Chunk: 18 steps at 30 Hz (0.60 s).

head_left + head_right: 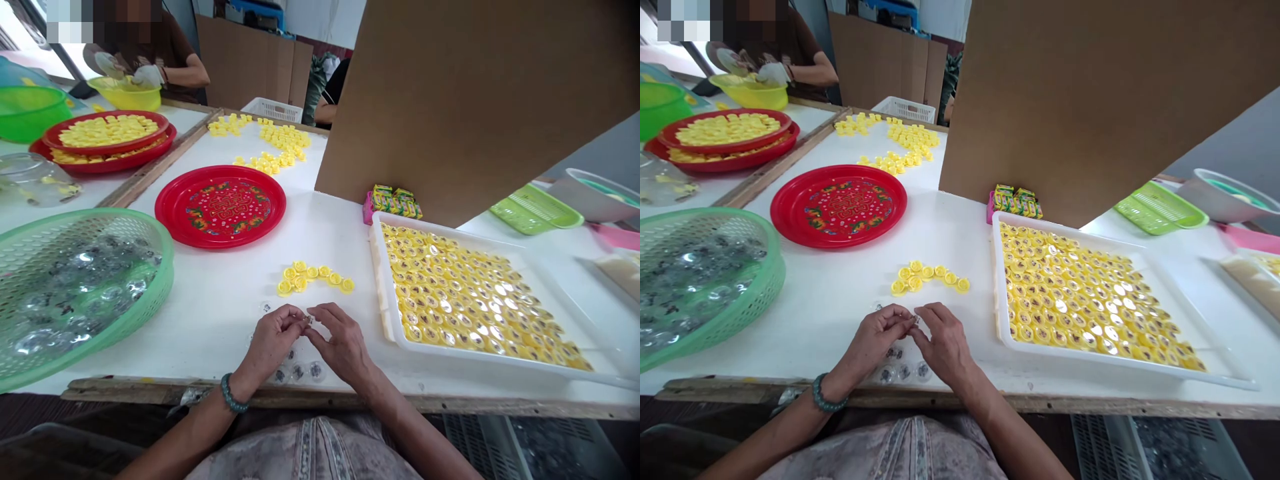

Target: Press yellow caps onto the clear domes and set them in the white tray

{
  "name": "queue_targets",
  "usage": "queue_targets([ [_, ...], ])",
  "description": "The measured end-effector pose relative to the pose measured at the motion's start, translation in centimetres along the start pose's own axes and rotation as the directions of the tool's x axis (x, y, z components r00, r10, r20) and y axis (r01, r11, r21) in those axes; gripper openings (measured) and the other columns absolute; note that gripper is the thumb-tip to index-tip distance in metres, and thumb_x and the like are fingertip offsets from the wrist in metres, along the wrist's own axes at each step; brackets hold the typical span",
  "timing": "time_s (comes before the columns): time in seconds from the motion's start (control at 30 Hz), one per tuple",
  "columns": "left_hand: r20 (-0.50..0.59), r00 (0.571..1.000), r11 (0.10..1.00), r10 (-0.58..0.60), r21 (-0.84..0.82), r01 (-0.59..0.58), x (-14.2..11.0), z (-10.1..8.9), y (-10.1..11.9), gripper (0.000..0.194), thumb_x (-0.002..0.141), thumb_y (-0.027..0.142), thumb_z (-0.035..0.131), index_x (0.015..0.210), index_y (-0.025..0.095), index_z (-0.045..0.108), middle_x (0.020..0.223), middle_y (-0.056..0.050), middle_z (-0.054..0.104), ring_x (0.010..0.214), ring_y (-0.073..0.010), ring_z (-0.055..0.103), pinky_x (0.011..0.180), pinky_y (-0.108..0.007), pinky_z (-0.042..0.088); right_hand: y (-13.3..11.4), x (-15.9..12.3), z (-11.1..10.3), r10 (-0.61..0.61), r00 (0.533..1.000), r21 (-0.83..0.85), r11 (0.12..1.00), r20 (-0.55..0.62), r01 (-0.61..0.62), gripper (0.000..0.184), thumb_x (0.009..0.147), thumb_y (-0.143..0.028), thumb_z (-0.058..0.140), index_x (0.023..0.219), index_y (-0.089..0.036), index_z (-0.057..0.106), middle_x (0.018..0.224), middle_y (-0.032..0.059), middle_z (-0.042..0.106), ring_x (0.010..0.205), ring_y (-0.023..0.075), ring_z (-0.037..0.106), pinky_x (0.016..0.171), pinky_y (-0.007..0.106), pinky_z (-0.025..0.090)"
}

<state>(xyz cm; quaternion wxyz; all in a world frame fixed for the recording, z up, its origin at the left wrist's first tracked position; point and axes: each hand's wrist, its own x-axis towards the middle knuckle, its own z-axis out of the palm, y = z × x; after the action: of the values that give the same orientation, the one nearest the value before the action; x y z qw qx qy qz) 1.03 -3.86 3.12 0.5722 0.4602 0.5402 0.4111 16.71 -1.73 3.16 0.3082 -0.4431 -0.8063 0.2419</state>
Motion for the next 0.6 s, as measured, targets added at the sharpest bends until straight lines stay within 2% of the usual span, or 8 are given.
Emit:
queue_targets([
  [0.07,-0.025,0.999,0.987,0.024,0.159,-0.02,0.3,-0.8,0.4,0.018,0.082,0.036,0.053,0.083,0.019,0.058,0.074,0.0,0.064,0.071,-0.0155,0.06,0.065,-0.024,0.044,0.1,0.0,0.0,0.03,1.0,0.016,0.999,0.009,-0.03,0.024,0.079,-0.02,0.062,0.103,-0.021,0.06,0.094,0.0051,0.061,0.078,0.0152,0.059,0.053,0.021,0.049],
  [0.1,-0.079,0.996,0.958,0.048,0.284,-0.024,0.6,-1.3,0.7,0.021,0.082,0.04,0.052,0.084,0.02,0.058,0.075,0.0,0.064,0.069,-0.0157,0.059,0.065,-0.025,0.043,0.2,0.0,-0.1,0.05,0.999,0.023,0.998,0.012,-0.05,0.024,0.078,-0.02,0.063,0.102,-0.021,0.06,0.094,0.0048,0.061,0.075,0.0145,0.059,0.052,0.021,0.049],
  [0.2,-0.237,0.949,0.753,0.209,0.658,-0.001,2.4,-2.7,1.4,0.026,0.08,0.045,0.056,0.091,0.021,0.056,0.085,-0.002,0.062,0.07,-0.0177,0.057,0.066,-0.029,0.042,0.5,-0.2,-0.3,0.098,0.995,0.029,0.995,0.004,-0.098,0.025,0.077,-0.021,0.064,0.102,-0.02,0.06,0.093,0.0043,0.061,0.074,0.014,0.058,0.055,0.022,0.05],
  [0.27,-0.22,0.93,0.607,0.294,0.795,-0.004,4.0,-3.2,1.6,0.029,0.078,0.041,0.059,0.097,0.02,0.054,0.095,-0.005,0.059,0.08,-0.0209,0.057,0.07,-0.031,0.043,0.7,-0.4,-0.3,0.117,0.993,0.029,0.993,0.004,-0.117,0.024,0.078,-0.022,0.064,0.102,-0.021,0.06,0.093,0.0042,0.06,0.075,0.0143,0.058,0.057,0.023,0.05],
  [0.33,-0.149,0.944,0.509,0.293,0.86,-0.023,5.4,-3.4,1.6,0.029,0.077,0.034,0.06,0.1,0.018,0.052,0.099,-0.007,0.058,0.088,-0.0232,0.057,0.073,-0.032,0.043,0.8,-0.6,-0.3,0.124,0.992,0.037,0.992,0.011,-0.125,0.024,0.079,-0.023,0.063,0.102,-0.021,0.06,0.093,0.0047,0.06,0.076,0.0147,0.058,0.055,0.022,0.05],
  [0.43,-0.065,0.97,0.43,0.233,0.902,-0.043,6.6,-3.3,1.3,0.019,0.078,0.024,0.056,0.095,0.018,0.053,0.096,-0.007,0.06,0.089,-0.023,0.058,0.072,-0.031,0.043,1.0,-0.9,-0.5,0.127,0.992,0.05,0.991,0.023,-0.128,0.025,0.079,-0.022,0.062,0.103,-0.021,0.06,0.095,0.0054,0.06,0.076,0.0151,0.058,0.048,0.021,0.047],
  [0.5,-0.062,0.975,0.403,0.211,0.915,-0.029,6.4,-3.3,1.2,0.013,0.079,0.021,0.053,0.092,0.018,0.053,0.093,-0.007,0.062,0.086,-0.0229,0.059,0.07,-0.03,0.042,1.1,-1.1,-0.8,0.131,0.991,0.05,0.99,0.024,-0.132,0.025,0.079,-0.021,0.062,0.104,-0.022,0.059,0.095,0.0055,0.06,0.075,0.0151,0.058,0.049,0.022,0.048],
  [0.6,-0.104,0.976,0.378,0.19,0.925,0.025,5.1,-3.0,1.3,0.019,0.08,0.027,0.054,0.096,0.018,0.052,0.09,-0.007,0.064,0.08,-0.0243,0.061,0.064,-0.031,0.04,1.3,-1.2,-1.1,0.133,0.991,0.042,0.99,0.015,-0.133,0.026,0.077,-0.018,0.063,0.103,-0.021,0.058,0.095,0.0052,0.06,0.074,0.0149,0.059,0.06,0.026,0.051],
])
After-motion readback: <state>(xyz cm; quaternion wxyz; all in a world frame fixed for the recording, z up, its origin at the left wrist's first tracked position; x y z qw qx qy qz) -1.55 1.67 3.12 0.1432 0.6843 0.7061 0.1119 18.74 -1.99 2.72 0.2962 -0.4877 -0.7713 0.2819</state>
